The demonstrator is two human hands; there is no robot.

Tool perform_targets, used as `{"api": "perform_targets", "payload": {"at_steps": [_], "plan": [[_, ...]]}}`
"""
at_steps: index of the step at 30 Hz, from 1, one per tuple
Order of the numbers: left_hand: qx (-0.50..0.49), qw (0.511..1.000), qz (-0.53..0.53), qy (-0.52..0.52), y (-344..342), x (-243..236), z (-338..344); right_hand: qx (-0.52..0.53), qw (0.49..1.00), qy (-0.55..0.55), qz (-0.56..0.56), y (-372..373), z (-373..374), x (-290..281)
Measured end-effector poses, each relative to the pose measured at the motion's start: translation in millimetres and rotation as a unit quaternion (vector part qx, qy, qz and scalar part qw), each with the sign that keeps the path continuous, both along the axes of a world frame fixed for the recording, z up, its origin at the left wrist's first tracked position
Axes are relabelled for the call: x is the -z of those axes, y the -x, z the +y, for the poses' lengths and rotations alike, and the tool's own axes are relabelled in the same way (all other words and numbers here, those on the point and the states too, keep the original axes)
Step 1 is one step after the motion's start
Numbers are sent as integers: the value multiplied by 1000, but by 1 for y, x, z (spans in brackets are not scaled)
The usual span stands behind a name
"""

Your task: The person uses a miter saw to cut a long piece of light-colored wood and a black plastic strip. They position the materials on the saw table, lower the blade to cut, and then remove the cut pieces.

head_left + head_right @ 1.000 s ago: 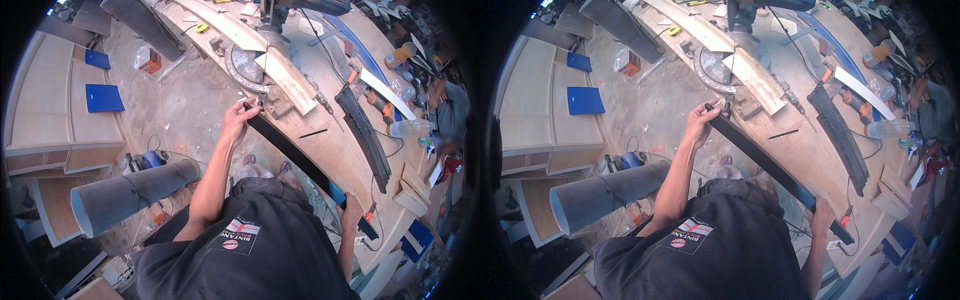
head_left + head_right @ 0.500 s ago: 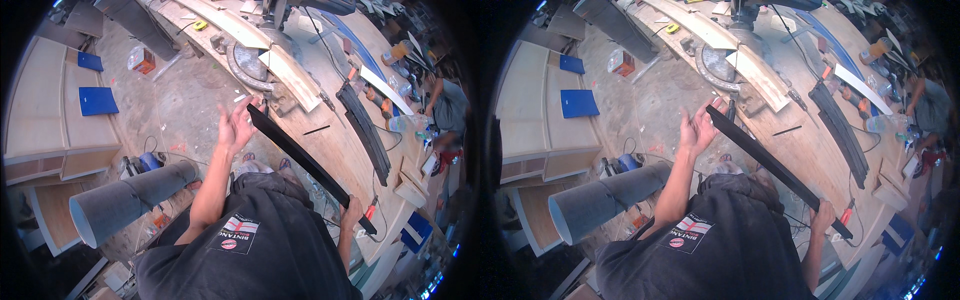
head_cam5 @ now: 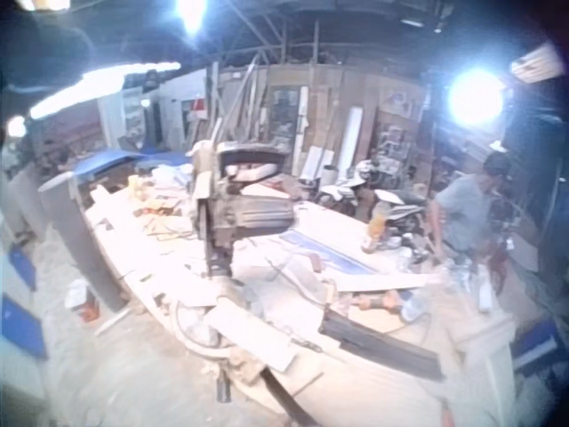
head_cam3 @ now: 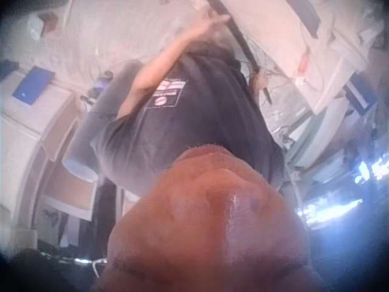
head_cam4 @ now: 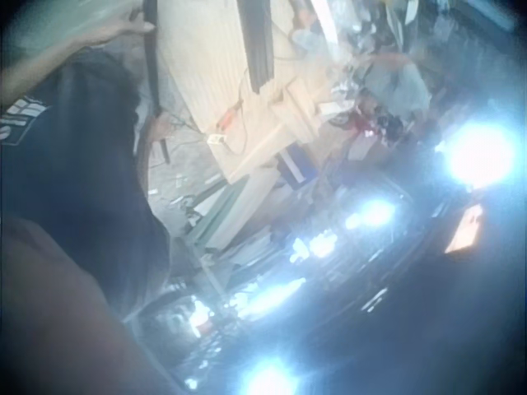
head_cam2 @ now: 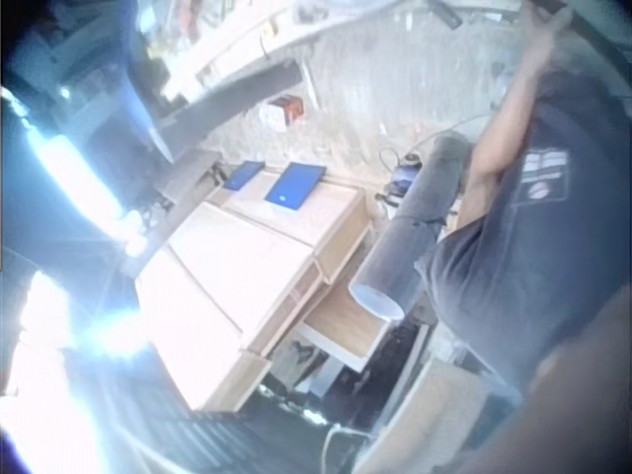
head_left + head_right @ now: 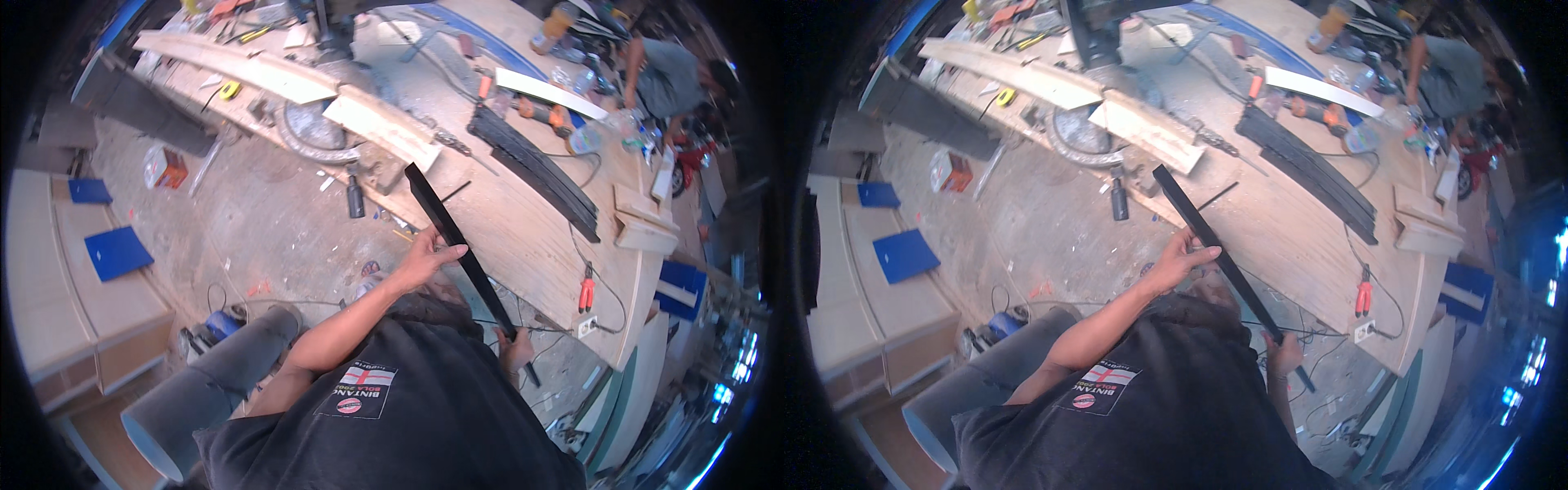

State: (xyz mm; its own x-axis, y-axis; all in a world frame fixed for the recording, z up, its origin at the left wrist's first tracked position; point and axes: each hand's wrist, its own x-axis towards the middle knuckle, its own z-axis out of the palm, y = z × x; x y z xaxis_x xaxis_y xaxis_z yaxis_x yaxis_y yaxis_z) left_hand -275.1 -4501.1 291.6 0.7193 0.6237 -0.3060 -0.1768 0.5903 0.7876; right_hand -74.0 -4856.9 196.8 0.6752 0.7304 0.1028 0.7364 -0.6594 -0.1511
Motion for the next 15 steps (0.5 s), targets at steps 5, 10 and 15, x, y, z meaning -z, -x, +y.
{"api": "perform_targets", "payload": {"at_steps": [5,10,15], "plan": [[123,979,-78,-141,-44,-7,22,53,989,-37,129,36,7,47],[261,942,-94,-190,-95,-23,34,80,973,-97,192,62,30,66],[360,903,-101,-211,-137,-32,23,96,958,-56,264,61,42,72]]}}
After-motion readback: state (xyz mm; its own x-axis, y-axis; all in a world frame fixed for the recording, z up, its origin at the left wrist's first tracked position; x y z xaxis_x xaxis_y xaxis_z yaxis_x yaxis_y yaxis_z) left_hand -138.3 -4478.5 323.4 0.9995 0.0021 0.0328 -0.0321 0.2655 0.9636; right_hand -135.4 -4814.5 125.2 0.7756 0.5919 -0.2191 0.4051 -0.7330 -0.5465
